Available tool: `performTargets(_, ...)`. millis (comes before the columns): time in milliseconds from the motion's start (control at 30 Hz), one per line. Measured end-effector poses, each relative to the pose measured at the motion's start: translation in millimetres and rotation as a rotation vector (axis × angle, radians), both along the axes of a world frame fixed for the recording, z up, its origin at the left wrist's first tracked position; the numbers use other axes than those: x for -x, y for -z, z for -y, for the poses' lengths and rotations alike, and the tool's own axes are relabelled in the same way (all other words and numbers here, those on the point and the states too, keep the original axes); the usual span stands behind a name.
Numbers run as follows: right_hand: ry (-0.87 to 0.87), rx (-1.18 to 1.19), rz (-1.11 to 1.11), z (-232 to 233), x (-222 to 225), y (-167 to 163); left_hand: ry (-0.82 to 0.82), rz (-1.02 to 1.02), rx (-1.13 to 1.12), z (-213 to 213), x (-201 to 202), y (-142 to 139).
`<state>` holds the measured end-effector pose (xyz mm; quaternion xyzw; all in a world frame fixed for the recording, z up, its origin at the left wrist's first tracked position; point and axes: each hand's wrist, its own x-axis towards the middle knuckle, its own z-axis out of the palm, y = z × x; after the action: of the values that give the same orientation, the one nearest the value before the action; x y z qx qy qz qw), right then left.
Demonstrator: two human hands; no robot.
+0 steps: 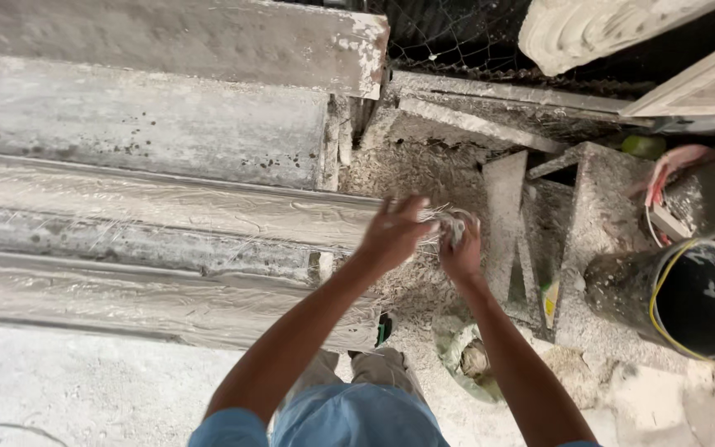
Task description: The person smooths a white fibrous plaster strip on a metal frame with their hands, then dips their hand into a bucket of white liquid and pours it over the strip to saturate it.
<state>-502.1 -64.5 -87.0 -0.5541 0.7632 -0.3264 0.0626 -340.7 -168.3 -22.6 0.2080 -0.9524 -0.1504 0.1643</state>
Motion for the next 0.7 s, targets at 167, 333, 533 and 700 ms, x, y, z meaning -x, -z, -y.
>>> performTargets(167,0.002,-0.212,-0.1,17.8,32.9,-13.7,-0.311,0.129,-0.127,17.6,-105.1,6.2)
performTargets(333,0.06,-0.455,0.255,46.5,29.2,-19.7,-0.643,0.204,-0.069,22.3,-110.6,13.4)
performTargets(533,-0.06,-0.72,0.248,68.7,0.5,-13.9,-0.442,0.145,-0.098,-19.6,-21.8,3.7)
performTargets(700,0.099,-0.594,0.674,50.1,3.9,-5.2,-0.228,0.335,-0.362,-41.6,7.0,-7.0)
